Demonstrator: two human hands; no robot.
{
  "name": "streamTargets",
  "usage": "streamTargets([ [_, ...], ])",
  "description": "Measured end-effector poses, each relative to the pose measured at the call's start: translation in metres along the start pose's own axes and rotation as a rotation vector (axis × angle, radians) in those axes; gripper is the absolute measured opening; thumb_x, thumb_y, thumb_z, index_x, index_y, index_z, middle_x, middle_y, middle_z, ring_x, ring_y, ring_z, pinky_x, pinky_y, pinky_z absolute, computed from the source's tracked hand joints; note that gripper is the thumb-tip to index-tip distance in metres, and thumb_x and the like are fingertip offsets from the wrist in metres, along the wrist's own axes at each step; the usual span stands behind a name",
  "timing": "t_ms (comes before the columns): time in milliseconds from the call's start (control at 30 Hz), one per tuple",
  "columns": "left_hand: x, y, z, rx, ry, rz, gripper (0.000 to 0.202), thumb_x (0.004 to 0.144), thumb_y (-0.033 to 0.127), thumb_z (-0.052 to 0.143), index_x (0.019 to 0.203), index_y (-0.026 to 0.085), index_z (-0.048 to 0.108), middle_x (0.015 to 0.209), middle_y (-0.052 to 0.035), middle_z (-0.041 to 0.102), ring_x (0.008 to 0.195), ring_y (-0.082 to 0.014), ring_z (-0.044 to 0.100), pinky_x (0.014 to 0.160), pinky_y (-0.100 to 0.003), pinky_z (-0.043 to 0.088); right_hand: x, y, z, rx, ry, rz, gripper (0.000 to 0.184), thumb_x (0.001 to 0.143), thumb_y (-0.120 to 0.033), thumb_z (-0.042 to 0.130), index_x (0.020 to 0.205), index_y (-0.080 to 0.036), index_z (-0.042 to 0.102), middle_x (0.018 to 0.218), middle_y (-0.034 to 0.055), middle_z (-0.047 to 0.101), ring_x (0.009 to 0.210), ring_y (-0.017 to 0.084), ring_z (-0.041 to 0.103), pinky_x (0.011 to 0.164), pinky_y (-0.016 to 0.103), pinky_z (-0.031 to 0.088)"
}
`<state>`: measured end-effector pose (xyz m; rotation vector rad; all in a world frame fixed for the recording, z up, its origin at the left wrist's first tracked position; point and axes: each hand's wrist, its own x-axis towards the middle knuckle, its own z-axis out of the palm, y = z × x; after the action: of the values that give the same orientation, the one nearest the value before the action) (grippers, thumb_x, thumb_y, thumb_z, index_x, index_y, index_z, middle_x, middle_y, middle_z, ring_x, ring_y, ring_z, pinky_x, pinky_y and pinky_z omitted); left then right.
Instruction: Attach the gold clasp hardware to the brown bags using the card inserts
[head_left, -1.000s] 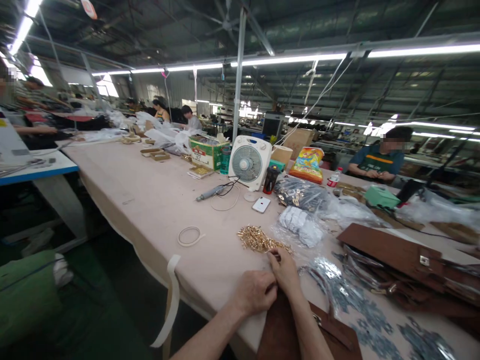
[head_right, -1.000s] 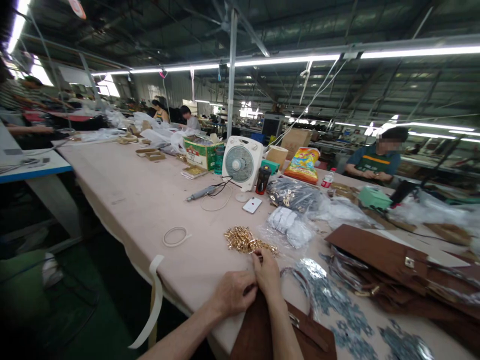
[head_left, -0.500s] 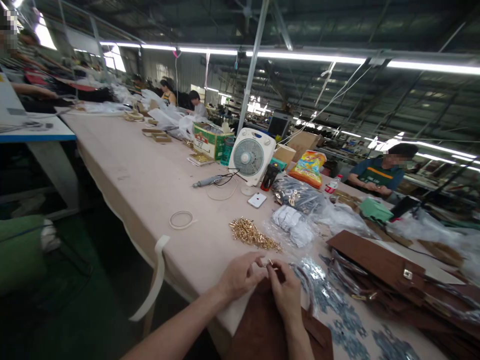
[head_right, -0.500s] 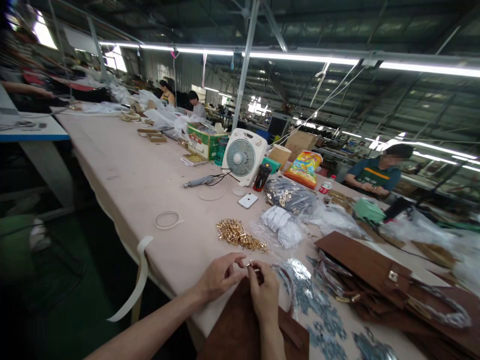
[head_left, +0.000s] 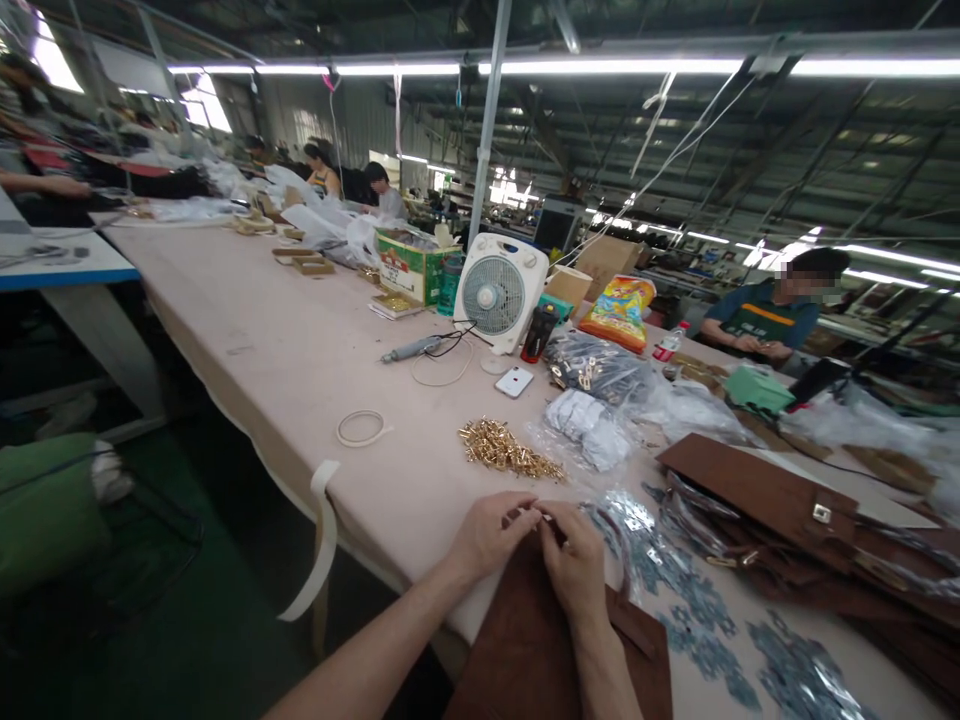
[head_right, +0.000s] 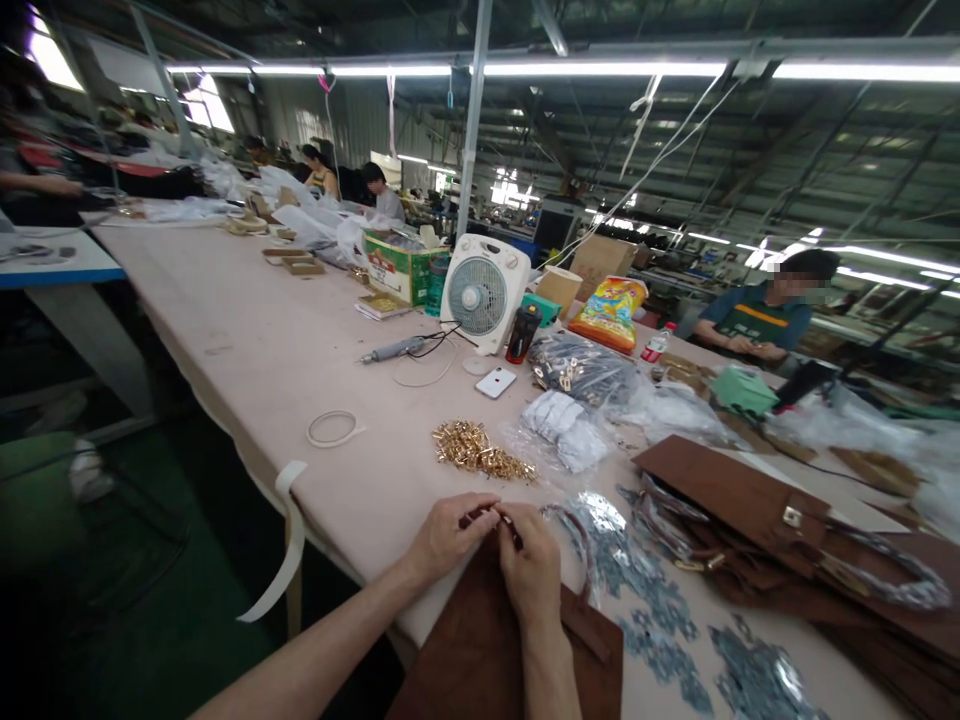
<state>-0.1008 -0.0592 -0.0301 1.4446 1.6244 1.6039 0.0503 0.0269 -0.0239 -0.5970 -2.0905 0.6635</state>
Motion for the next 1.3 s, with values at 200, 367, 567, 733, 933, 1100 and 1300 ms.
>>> streamTargets([
  [200,0.000,0.000,-0.002,-0.174,-0.053,-0.062,0.030,0.095,0.038,0.069,0.116,0.018,0.072,0.103,-0.0060,0.080,0.088,-0.0188,0.075,0.076,-0.025,0.058,-0.003,-0.001,0.004,0.152,0.032,0.196,0.037,0.095,-0.034,0.063,0.129,-0.021,0.068,0.111,0.0108,0.076,0.078,0.021,0.071,0.073,0.034,0.060],
  [367,0.001,-0.007,0.000,-0.284,0.042,-0.102,0.037,0.088,0.040,0.078,0.116,0.016,0.071,0.101,-0.0078,0.080,0.089,-0.0204,0.076,0.081,-0.028,0.061,-0.003,-0.006,0.002,0.234,0.035,0.252,0.030,0.095,-0.040,0.067,0.116,-0.020,0.072,0.110,0.0105,0.076,0.086,0.023,0.072,0.079,0.034,0.060],
  [567,0.001,-0.011,0.002,-0.302,0.096,-0.128,0.039,0.079,0.042,0.086,0.104,0.016,0.072,0.092,-0.0075,0.080,0.083,-0.0207,0.076,0.076,-0.029,0.060,0.000,-0.010,-0.004,0.251,-0.028,0.220,0.023,0.097,-0.040,0.065,0.106,-0.022,0.076,0.088,0.0048,0.073,0.073,0.020,0.067,0.071,0.031,0.055],
  [733,-0.001,-0.015,0.003,-0.259,0.117,-0.142,0.040,0.076,0.044,0.089,0.097,0.016,0.070,0.077,-0.0025,0.076,0.068,-0.0156,0.070,0.064,-0.024,0.055,0.001,-0.010,-0.005,0.303,-0.079,0.236,0.025,0.099,-0.041,0.063,0.107,-0.022,0.077,0.084,0.0040,0.072,0.071,0.020,0.066,0.068,0.030,0.054],
  [933,-0.002,-0.017,0.003,-0.248,0.129,-0.117,0.036,0.076,0.041,0.089,0.095,0.016,0.071,0.076,-0.0028,0.077,0.066,-0.0159,0.071,0.063,-0.024,0.055,0.001,-0.008,-0.006,0.351,-0.103,0.284,0.027,0.098,-0.045,0.065,0.107,-0.022,0.077,0.085,0.0040,0.073,0.071,0.020,0.065,0.068,0.030,0.054],
  [1100,-0.003,-0.010,0.003,-0.314,0.072,-0.048,0.027,0.090,0.043,0.076,0.098,0.017,0.075,0.092,-0.0058,0.079,0.075,-0.0179,0.075,0.072,-0.028,0.062,0.002,-0.009,-0.007,0.365,-0.077,0.300,0.028,0.097,-0.046,0.067,0.108,-0.021,0.075,0.072,0.0007,0.067,0.064,0.019,0.062,0.063,0.029,0.053],
  [1300,-0.004,-0.013,0.002,-0.249,0.107,-0.023,0.030,0.094,0.046,0.071,0.099,0.017,0.075,0.100,-0.0071,0.078,0.071,-0.0160,0.074,0.070,-0.027,0.063,0.001,-0.011,-0.006,0.358,-0.060,0.301,0.027,0.092,-0.045,0.074,0.104,-0.022,0.073,0.072,0.0005,0.070,0.062,0.019,0.064,0.060,0.028,0.053],
])
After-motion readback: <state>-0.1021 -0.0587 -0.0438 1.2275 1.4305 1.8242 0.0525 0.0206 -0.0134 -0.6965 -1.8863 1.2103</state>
